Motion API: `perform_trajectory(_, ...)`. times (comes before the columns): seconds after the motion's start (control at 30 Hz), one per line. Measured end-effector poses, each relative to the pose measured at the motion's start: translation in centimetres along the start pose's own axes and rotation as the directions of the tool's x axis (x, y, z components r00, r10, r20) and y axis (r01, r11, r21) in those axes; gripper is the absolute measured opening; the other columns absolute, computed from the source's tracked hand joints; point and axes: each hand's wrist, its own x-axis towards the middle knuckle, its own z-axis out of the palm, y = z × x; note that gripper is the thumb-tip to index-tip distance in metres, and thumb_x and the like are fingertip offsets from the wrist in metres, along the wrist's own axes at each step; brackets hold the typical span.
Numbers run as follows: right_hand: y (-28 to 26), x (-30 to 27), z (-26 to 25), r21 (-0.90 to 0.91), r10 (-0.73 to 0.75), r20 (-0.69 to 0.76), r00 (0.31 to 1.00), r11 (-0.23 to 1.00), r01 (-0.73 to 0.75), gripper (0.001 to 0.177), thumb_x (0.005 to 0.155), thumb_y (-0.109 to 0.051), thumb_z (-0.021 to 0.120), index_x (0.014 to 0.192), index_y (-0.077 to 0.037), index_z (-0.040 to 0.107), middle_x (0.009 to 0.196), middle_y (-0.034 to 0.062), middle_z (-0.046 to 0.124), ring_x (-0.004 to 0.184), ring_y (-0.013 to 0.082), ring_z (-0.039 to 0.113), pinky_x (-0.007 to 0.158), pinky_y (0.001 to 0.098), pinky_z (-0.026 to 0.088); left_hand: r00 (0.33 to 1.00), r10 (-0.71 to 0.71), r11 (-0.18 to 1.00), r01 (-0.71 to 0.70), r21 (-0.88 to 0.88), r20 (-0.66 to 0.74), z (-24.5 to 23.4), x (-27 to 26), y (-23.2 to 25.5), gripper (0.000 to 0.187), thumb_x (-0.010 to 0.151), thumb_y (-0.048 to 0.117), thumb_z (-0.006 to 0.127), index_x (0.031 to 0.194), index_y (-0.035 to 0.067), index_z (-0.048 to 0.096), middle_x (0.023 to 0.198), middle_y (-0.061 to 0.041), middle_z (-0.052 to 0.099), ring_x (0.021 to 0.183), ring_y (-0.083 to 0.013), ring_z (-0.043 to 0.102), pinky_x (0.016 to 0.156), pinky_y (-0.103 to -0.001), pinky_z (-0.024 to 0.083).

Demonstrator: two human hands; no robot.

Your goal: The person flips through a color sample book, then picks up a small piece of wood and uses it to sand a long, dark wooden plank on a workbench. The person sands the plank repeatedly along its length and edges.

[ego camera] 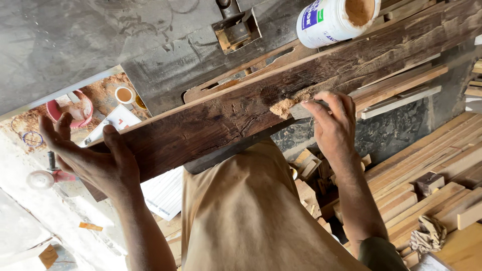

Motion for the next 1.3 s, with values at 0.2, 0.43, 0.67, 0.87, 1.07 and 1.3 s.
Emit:
perform_trajectory(0.2, 0.8, 0.4, -0.8, -0.104, 0.000, 0.015, 1.000, 0.995, 0.001, 0.034, 0.090, 0.009, 0.074, 0.117, -0.013, 0.079, 0.125, 0.0055, 0.065, 0.120, 0.0263, 0.056, 0.111, 0.0428, 0.046, 1.000, -0.011, 0.999, 0.010, 0.046, 0.008, -0.1, 0.2, 0.0, 0.071, 0.114, 0.037, 0.059, 0.164, 0.005, 0.019, 0.153, -0.017, 0.061, 0.144, -0.0286, 0.053, 0.121, -0.045, 0.029)
perform_trajectory(0.43, 1.3, 0.7, -1.7, -0.186, 0.014, 0.056, 0.998, 0.983, -0.003, 0.031, 0.093, 0.007, 0.074, 0.117, -0.012, 0.079, 0.125, 0.0052, 0.064, 0.121, 0.0256, 0.056, 0.110, 0.0429, 0.045, 1.000, -0.007, 0.998, 0.006, 0.057, 0.009, -0.1, -0.1, -0.1, 0.073, 0.111, 0.031, 0.060, 0.165, 0.005, 0.018, 0.155, -0.017, 0.060, 0.145, -0.0281, 0.052, 0.122, -0.044, 0.027)
perform_trajectory(0.67, 1.3, 0.5, -1.8, -0.183, 0.026, 0.040, 0.999, 0.983, -0.019, 0.027, 0.095, 0.002, 0.077, 0.118, -0.013, 0.079, 0.124, 0.0040, 0.064, 0.118, 0.0244, 0.055, 0.110, 0.0438, 0.044, 1.000, 0.006, 1.000, -0.006, 0.026, 0.016, 0.0, -0.1, -0.2, 0.076, 0.108, 0.024, 0.062, 0.165, 0.005, 0.017, 0.156, -0.018, 0.059, 0.148, -0.0272, 0.052, 0.122, -0.043, 0.026)
perform_trajectory(0.87, 1.3, 0.5, -1.0, -0.175, -0.059, -0.007, 0.998, 0.983, 0.057, 0.018, 0.101, -0.003, 0.079, 0.114, -0.014, 0.079, 0.121, 0.0032, 0.065, 0.116, 0.0225, 0.055, 0.110, 0.0428, 0.039, 1.000, 0.024, 0.999, -0.024, -0.027, 0.018, -0.3, -0.1, 0.3, 0.075, 0.108, 0.020, 0.062, 0.165, 0.005, 0.016, 0.155, -0.018, 0.052, 0.146, -0.0268, 0.051, 0.125, -0.044, 0.025)
perform_trajectory(1.07, 1.7, 0.8, -1.6, -0.173, -0.018, 0.006, 1.000, 0.985, 0.019, 0.021, 0.100, -0.003, 0.079, 0.116, -0.017, 0.080, 0.121, 0.0021, 0.066, 0.116, 0.0221, 0.055, 0.110, 0.0447, 0.037, 0.998, 0.066, 0.998, -0.066, -0.007, -0.005, -0.4, 0.3, 0.3, 0.074, 0.109, 0.020, 0.061, 0.165, 0.006, 0.015, 0.164, -0.023, 0.043, 0.146, -0.0261, 0.053, 0.127, -0.045, 0.025)
perform_trajectory(1.3, 1.1, 1.0, -1.2, -0.141, -0.017, 0.058, 0.998, 0.990, 0.025, 0.026, 0.096, 0.000, 0.077, 0.116, -0.016, 0.078, 0.120, 0.0017, 0.065, 0.114, 0.0225, 0.055, 0.110, 0.0461, 0.037, 0.999, 0.035, 0.999, -0.035, 0.018, -0.012, -0.2, 0.4, 0.6, 0.071, 0.116, 0.026, 0.066, 0.162, 0.003, 0.017, 0.159, -0.018, 0.050, 0.146, -0.0285, 0.056, 0.123, -0.045, 0.026)
